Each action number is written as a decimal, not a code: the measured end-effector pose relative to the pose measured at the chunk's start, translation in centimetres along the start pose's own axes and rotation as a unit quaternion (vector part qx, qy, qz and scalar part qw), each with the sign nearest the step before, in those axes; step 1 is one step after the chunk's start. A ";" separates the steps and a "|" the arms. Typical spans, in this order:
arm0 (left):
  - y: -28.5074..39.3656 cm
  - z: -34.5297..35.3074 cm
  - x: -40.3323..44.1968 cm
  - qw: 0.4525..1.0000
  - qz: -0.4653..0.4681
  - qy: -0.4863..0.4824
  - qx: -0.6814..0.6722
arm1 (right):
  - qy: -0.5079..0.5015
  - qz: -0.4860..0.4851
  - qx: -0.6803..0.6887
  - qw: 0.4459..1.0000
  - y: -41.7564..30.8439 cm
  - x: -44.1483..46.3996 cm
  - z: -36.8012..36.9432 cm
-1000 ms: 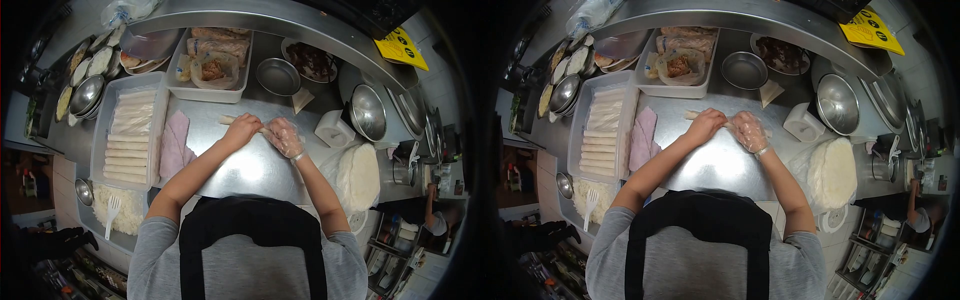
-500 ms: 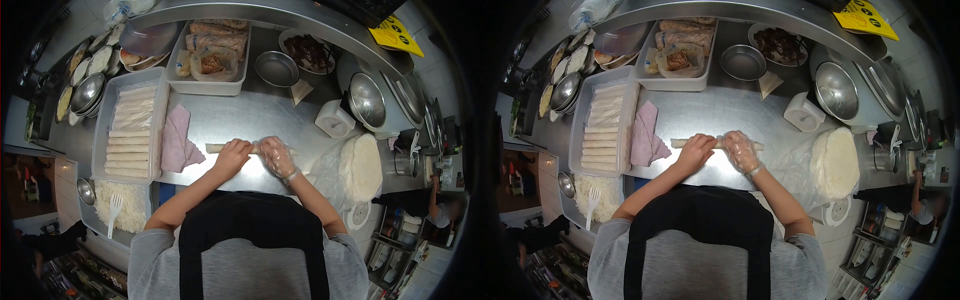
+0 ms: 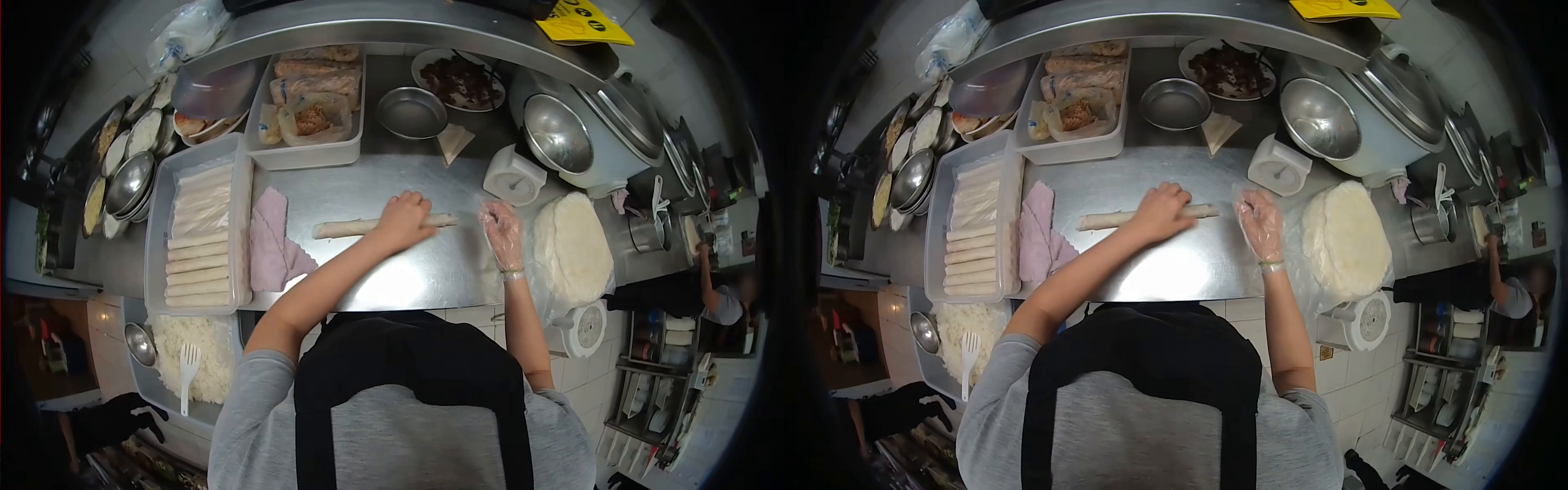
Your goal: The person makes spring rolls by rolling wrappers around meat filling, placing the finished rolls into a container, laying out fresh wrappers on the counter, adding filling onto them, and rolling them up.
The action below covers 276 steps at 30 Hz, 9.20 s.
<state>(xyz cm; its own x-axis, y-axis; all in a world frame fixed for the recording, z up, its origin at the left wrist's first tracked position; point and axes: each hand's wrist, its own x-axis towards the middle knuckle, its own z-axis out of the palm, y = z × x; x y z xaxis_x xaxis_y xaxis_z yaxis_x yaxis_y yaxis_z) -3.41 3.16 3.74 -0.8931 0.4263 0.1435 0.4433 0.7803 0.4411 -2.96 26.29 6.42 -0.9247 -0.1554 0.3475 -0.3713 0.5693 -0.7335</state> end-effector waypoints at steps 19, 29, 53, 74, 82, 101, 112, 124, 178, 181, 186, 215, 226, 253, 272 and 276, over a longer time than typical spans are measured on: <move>3.4 -12.1 -1.4 0.870 0.068 0.148 -0.466 | 0.010 -0.366 -0.008 0.931 -13.8 1.8 0.5; 4.0 -11.2 -0.8 0.829 0.053 0.092 -0.550 | 0.054 -0.378 -0.028 0.924 -15.0 3.5 0.8; 4.6 -15.1 -0.3 0.787 0.038 0.065 -0.613 | -0.019 -0.254 0.283 0.925 -14.9 6.0 2.1; 3.3 -16.6 1.5 0.757 0.079 0.062 -0.646 | -0.349 0.027 0.474 0.808 -9.8 5.0 5.7; 3.4 -14.6 0.5 0.779 -0.002 0.089 -0.620 | 0.000 -0.198 0.167 0.966 -12.0 5.5 1.3; 4.2 -13.2 0.7 0.871 0.089 0.158 -0.456 | -0.047 -0.432 -0.093 0.896 -15.8 8.2 0.4; 4.8 -15.8 -1.0 0.771 0.005 0.016 -0.636 | -0.075 -0.366 0.122 0.919 -15.6 7.4 -0.5; 5.0 -15.4 -0.6 0.859 0.055 0.124 -0.493 | -0.058 -0.326 0.221 0.917 -15.6 7.8 1.1; 2.3 -12.0 -1.0 0.620 -0.005 0.226 -0.751 | -0.277 0.008 0.384 0.881 -10.7 4.7 6.4; 2.4 -14.2 -1.2 0.637 0.074 0.197 -0.742 | -0.403 0.104 0.357 0.837 -10.6 3.8 6.3; 2.2 -14.8 -1.1 0.583 0.200 0.038 -0.786 | -0.570 0.143 0.560 0.584 -9.2 3.5 7.1; 4.8 -12.5 -2.7 0.857 0.024 0.171 -0.485 | -0.065 -0.363 0.026 0.929 -17.8 5.1 -0.1; 4.1 -12.4 -2.3 0.839 0.000 0.192 -0.509 | -0.065 -0.380 -0.040 0.922 -18.3 6.4 0.1; 3.7 -10.9 -1.6 0.837 0.042 0.162 -0.521 | -0.024 -0.361 -0.029 0.932 -15.5 5.5 2.4; 3.1 -11.7 -1.5 0.762 0.006 0.016 -0.648 | -0.162 -0.441 0.024 0.882 -15.2 8.4 0.9; 2.3 -14.5 -0.8 0.705 -0.007 0.073 -0.705 | -0.110 -0.007 0.506 0.856 -12.7 5.8 5.8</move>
<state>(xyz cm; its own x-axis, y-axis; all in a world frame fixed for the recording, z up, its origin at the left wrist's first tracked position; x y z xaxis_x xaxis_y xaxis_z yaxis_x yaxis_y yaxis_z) -2.77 -2.02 17.50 -0.9406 0.2910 0.1748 0.0101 -0.4906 0.8713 -4.11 13.48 14.39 -0.8713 -0.3683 0.3243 -0.1627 -0.4067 -0.8990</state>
